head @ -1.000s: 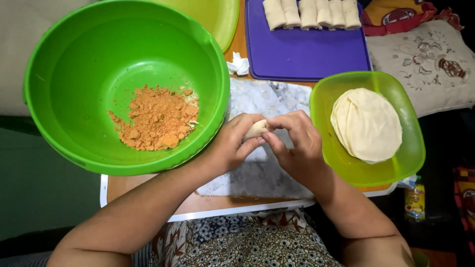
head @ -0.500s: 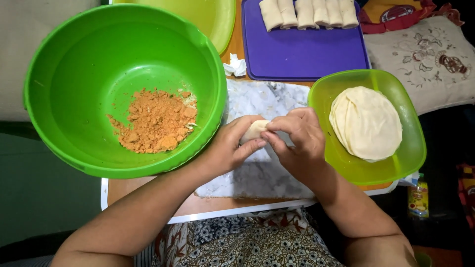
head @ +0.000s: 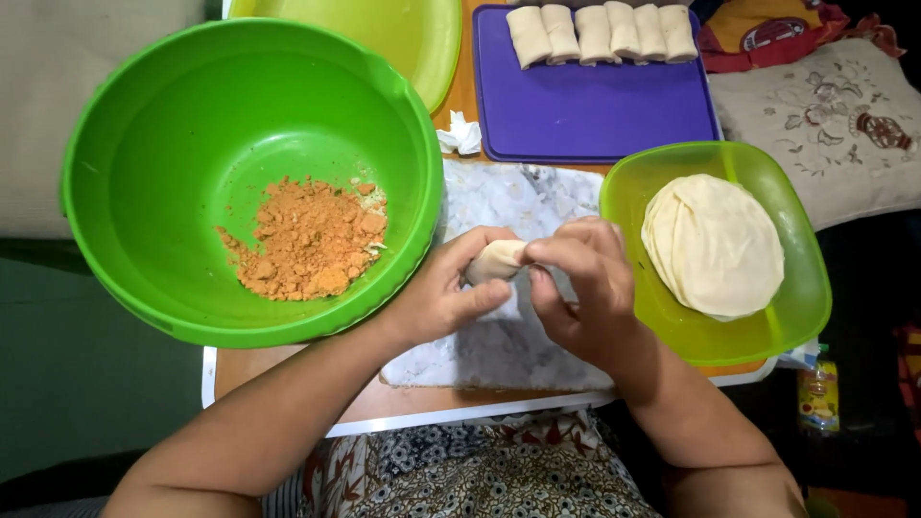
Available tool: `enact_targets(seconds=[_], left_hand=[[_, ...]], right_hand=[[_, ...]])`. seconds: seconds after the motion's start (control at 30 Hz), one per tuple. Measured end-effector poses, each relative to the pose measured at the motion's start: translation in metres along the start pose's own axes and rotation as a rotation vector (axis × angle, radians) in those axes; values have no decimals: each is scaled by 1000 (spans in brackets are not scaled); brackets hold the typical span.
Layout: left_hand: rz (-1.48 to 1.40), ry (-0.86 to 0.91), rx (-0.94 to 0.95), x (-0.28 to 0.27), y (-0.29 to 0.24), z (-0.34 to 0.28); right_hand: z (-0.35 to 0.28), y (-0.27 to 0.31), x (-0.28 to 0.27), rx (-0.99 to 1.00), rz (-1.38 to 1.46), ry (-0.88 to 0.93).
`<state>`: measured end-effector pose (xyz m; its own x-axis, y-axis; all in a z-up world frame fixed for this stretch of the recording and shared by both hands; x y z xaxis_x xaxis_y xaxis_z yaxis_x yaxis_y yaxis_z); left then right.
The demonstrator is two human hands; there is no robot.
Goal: Rolling and filling pastries by hand with a crumbly filling.
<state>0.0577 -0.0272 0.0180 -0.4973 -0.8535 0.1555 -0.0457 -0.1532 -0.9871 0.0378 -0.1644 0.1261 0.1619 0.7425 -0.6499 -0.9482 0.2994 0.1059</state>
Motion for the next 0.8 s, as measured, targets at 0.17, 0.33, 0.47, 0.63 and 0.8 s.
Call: enact_targets(seconds=[0.17,0.33,0.47,0.63,0.8], left_hand=[[14,-14,-47,-1,5,1],[20,4,-60,2,5,2],[-59,31,-124,3,7,3],[-119,34,-113,2,9,3],[-235,98,-84,3,16,5]], right_hand=[[0,10,3,-136,-82,29],[1,17,4,-217,-99,44],[-2,3,-6,-14,107,-63],[5,4,-7,14,144,-50],[7,10,3,-65,79,37]])
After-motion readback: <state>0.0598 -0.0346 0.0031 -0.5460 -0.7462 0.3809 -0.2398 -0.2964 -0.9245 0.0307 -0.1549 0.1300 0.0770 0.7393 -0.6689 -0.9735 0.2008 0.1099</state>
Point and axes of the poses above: each hand's wrist, its own z-axis towards the middle knuckle, its own x-axis out of the palm, y = z × x, the point moved 7 cm from there along z, towards the middle knuckle, and after that the axes turned 14 degrees about -x, right-handed, at the moved point
